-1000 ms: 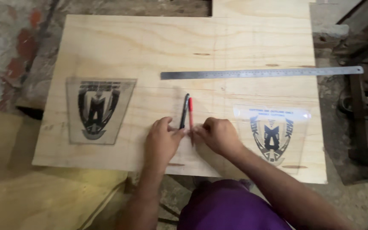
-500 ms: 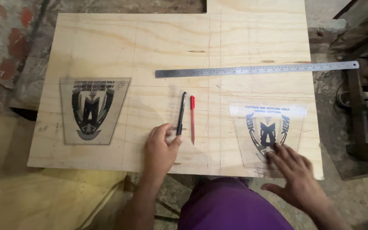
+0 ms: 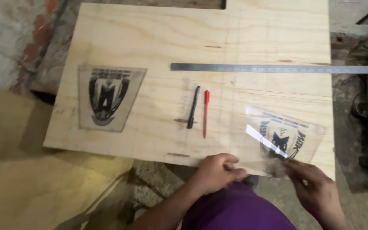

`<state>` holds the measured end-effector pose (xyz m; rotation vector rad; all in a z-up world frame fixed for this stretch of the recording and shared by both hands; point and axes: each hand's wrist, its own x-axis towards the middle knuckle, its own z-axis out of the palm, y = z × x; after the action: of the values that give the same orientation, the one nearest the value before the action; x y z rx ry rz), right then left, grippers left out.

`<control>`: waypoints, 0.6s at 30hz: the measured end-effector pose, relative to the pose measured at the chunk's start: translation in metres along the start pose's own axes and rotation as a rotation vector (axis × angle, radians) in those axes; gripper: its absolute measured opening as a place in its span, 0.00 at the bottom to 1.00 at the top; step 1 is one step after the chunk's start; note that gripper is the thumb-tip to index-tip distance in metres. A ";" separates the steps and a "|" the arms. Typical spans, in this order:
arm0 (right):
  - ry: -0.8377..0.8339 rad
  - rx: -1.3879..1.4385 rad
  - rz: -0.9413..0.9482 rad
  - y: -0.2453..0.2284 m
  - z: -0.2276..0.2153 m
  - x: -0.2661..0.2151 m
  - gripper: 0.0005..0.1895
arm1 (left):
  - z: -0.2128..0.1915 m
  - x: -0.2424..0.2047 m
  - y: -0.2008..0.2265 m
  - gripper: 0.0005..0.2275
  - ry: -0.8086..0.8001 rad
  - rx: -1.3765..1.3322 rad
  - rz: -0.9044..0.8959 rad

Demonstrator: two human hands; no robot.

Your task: The person places a plastic template onto a sheet of plywood and traces its outline with a red pen using a metal ruler for alignment. They then measure distances across the wood with the ruler and draw straight marking lines.

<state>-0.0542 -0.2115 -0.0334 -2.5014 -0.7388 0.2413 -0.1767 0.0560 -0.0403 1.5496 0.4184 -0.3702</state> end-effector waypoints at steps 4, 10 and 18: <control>0.121 0.003 -0.035 -0.032 0.010 0.001 0.16 | 0.016 0.010 0.014 0.48 -0.076 -0.080 0.051; 0.107 -0.170 -0.448 -0.074 0.041 0.023 0.25 | 0.026 0.029 0.026 0.24 0.387 -0.025 0.315; 0.032 0.019 -0.090 -0.053 0.043 0.027 0.22 | -0.154 -0.006 -0.031 0.11 1.019 -0.266 0.353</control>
<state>-0.0685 -0.1404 -0.0430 -2.4412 -0.8299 0.1750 -0.2011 0.2096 -0.0614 1.4167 0.9087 0.7673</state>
